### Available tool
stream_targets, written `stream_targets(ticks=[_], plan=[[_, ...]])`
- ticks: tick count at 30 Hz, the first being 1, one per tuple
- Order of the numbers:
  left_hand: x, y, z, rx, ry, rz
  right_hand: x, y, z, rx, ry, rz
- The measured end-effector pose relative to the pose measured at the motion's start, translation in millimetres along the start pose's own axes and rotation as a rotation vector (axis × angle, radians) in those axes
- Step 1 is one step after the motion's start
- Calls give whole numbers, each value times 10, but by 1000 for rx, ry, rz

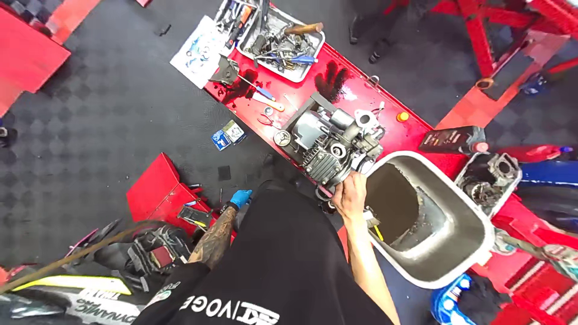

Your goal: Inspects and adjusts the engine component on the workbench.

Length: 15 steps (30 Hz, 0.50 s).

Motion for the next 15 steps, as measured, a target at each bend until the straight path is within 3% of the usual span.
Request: stream_targets(ticks=[8, 15], plan=[[-8, -17, -60, 8, 2, 21, 22, 8, 35, 46, 120, -94], [-9, -58, -87, 13, 1, 10, -21, 39, 56, 26, 75, -140]])
Point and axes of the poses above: each hand's wrist, its own z-axis away from the middle knuckle, its own x-axis out of the palm, y = z × x, the point moved 5 cm from there along -z, towards the middle knuckle, and after that the axes turned 13 degrees about y, right-handed, at the moved point
